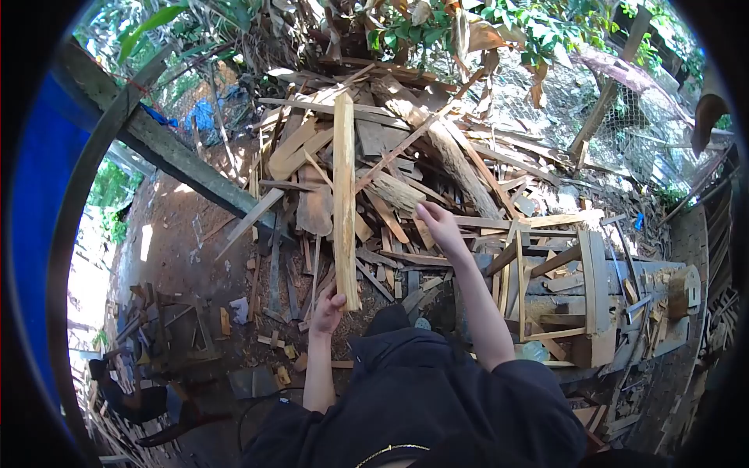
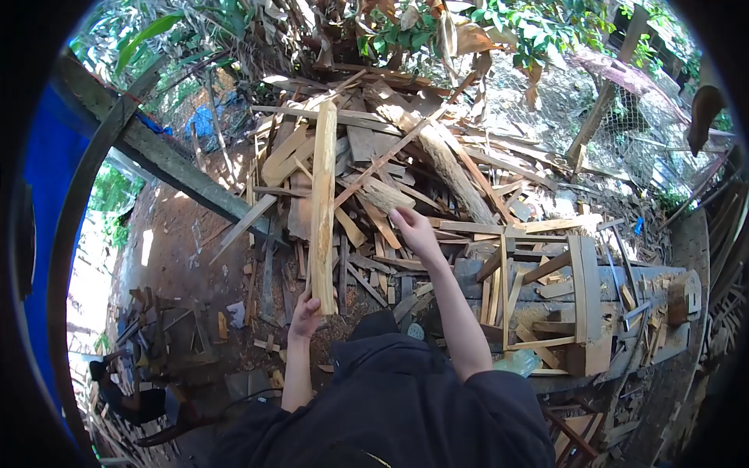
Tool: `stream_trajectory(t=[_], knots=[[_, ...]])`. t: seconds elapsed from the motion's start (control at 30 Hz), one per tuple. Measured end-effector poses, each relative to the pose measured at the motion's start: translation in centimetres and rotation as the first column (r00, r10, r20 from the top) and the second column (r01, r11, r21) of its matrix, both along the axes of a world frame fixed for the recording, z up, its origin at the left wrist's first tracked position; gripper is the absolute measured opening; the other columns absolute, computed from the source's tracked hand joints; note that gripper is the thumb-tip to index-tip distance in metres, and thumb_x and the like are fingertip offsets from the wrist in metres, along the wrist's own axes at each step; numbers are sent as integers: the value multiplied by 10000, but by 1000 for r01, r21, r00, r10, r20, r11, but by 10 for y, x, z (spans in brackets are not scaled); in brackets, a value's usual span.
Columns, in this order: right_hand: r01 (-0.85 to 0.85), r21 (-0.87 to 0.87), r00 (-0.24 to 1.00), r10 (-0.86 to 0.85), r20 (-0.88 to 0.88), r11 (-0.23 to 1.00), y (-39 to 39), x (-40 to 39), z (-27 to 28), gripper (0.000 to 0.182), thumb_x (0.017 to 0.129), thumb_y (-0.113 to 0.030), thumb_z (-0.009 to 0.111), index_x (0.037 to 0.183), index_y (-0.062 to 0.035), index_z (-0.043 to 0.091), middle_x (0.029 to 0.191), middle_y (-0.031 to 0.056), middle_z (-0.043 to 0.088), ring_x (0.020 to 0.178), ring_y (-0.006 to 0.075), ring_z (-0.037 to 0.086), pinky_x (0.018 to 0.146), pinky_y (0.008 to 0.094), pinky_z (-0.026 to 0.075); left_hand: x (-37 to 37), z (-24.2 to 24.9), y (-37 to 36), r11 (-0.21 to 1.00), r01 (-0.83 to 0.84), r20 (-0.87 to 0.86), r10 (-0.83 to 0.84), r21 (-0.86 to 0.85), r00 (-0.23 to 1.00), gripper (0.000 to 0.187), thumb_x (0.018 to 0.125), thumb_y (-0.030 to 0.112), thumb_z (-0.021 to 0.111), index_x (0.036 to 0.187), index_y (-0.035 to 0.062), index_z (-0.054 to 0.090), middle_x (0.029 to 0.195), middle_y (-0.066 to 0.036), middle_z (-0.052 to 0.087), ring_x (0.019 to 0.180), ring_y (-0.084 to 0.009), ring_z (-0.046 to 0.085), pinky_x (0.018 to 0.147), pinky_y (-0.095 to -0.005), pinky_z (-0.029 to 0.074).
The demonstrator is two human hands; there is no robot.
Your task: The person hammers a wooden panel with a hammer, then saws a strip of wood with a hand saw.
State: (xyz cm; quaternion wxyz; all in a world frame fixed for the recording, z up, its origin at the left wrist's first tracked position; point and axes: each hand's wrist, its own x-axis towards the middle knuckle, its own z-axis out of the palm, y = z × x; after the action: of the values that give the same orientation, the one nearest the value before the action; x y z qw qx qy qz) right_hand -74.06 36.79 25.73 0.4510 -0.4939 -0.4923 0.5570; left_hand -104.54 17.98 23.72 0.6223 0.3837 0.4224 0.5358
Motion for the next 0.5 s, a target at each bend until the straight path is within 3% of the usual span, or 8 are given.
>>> stream_trajectory(t=[0.1, 0.17, 0.2, 0.23, 0.33, 0.4, 0.47, 0.5], knots=[[-116, -224, 913, 15, -407, 968, 47, -43, -3, 778, 1096, -635, 482, 1605, -48, 428, 1461, 197, 612, 1282, 300, 614, 1148, 462, 436, 5, -21, -16, 990, 135, 180, -128, -28, 975, 866, 863, 453, 840, 1515, 3, 490, 1136, -147, 672, 985, -225, 692, 777, -325, 607], [-116, -162, 786, -9, -618, 980, 55, -59, 7, 859, 1093, -709, 357, 1645, -52, 328, 1463, 245, 593, 1221, 374, 651, 1123, 524, 484, 14, -30, -24, 961, 275, 712, -219, 38, 667, 898, 865, 431, 845, 1544, 5, 441, 1096, -196, 618, 858, -265, 670, 753, -354, 611], [-161, -189, 578, -63, -813, 969, 58, -61, 0, 909, 1092, -727, 242, 1555, 34, 423, 1376, 256, 630, 1191, 398, 669, 1052, 578, 532, 19, -31, -27, 928, 359, 782, -294, 96, 550, 914, 891, 461, 812, 1568, 8, 398, 1068, -218, 571, 709, -263, 626, 664, -362, 579], [-160, -82, 434, -5, -901, 984, 55, -54, -11, 884, 1104, -699, 194, 1528, 34, 447, 1350, 264, 636, 1130, 411, 690, 1011, 574, 567, 22, -39, -29, 919, 381, 783, -306, 95, 542, 914, 891, 461, 812, 1568, 8, 398, 1068, -218, 571, 709, -263, 626, 664, -362, 579], [-129, -57, 317, -13, -948, 990, 30, -39, -15, 820, 1125, -653, 221, 1516, 25, 464, 1327, 223, 647, 1142, 401, 680, 1023, 526, 572, 32, -67, -42, 891, 443, 855, -303, 98, 421, 864, 956, 530, 707, 1557, -14, 406, 1066, -250, 594, 571, -244, 597, 554, -327, 487], [-67, -83, 227, -66, -972, 994, 14, -32, -9, 636, 1149, -540, 381, 1533, -41, 472, 1318, 162, 653, 1155, 349, 674, 1024, 491, 572, 24, -76, -41, 882, 468, 868, -275, 56, 414, 811, 993, 532, 639, 1540, -28, 425, 1071, -288, 613, 560, -252, 601, 543, -326, 486], [69, -124, 294, -139, -945, 990, 3, -29, -1, 554, 1143, -466, 459, 1542, -84, 470, 1321, 131, 654, 1155, 312, 671, 1019, 477, 572, 11, -92, -35, 867, 498, 827, -256, -33, 501, 723, 1074, 536, 445, 1479, -61, 491, 1092, -376, 661, 548, -265, 624, 497, -326, 486], [188, -142, 357, -202, -912, 972, 1, -27, 3, 498, 1136, -393, 537, 1551, -127, 467, 1325, 99, 655, 1156, 274, 668, 1014, 463, 572, 9, -90, -30, 861, 508, 828, -262, -31, 496, 723, 1074, 536, 445, 1479, -61, 491, 1092, -376, 661, 548, -265, 624, 497, -326, 486]])
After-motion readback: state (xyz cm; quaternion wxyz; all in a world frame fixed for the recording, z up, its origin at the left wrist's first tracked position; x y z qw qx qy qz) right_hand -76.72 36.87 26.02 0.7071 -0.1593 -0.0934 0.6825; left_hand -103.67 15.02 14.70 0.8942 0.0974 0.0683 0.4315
